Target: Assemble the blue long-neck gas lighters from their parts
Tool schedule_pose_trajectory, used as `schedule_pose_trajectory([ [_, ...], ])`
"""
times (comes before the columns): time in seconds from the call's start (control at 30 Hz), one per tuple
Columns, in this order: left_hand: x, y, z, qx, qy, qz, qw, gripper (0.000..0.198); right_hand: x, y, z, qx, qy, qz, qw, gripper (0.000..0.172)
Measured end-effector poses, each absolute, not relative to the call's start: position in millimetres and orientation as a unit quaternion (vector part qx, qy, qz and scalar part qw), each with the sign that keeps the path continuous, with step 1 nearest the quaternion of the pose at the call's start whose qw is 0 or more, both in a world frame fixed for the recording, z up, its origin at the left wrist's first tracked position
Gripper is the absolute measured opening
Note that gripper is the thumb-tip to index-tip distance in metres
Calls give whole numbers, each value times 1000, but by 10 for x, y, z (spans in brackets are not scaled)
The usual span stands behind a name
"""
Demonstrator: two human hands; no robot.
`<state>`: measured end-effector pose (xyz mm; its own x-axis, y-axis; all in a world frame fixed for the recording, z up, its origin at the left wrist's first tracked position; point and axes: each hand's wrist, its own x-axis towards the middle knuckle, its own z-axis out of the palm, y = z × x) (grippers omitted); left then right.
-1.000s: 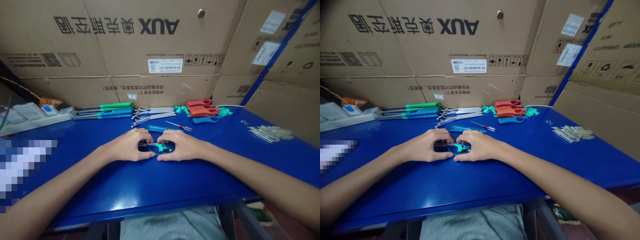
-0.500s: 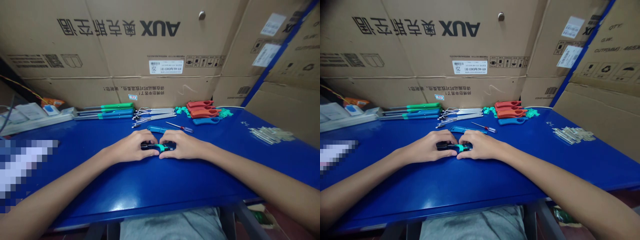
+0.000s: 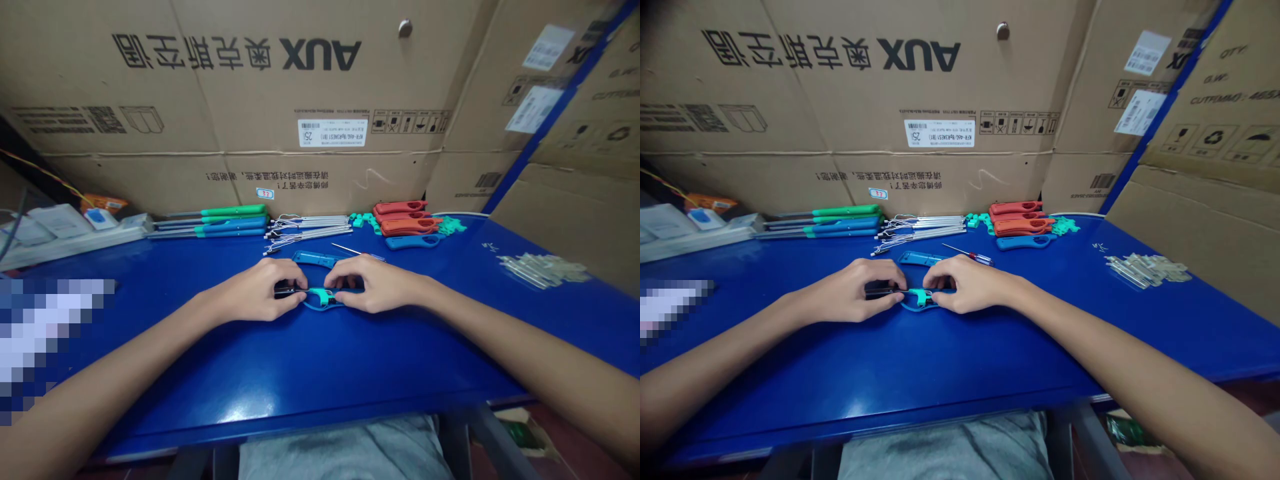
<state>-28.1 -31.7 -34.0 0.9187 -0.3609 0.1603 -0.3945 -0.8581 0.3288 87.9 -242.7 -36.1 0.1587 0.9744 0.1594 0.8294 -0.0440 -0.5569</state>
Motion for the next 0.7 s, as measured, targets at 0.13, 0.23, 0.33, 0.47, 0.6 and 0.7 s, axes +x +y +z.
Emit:
schedule_pose_trajectory([
  [0.13,-290,-305,-323,959,-219,45,176,17,898,-2432,-374,-714,-628,142,275,21],
  [0.23,-299,-304,-304,957,-235,41,166,18,907,-2428,-373,-716,-632,142,262,19],
  [0.33,-301,-303,-296,956,-238,36,167,20,901,-2425,-357,-715,-634,144,257,19],
  [0.47,-294,-307,-308,957,-231,28,172,21,859,-2421,-345,-709,-640,142,259,23],
  [0.6,-294,-316,-301,963,-209,26,168,23,832,-2412,-370,-710,-654,99,242,43],
  [0.7,-300,-292,-261,969,-182,18,165,25,852,-2408,-394,-716,-658,77,220,34],
])
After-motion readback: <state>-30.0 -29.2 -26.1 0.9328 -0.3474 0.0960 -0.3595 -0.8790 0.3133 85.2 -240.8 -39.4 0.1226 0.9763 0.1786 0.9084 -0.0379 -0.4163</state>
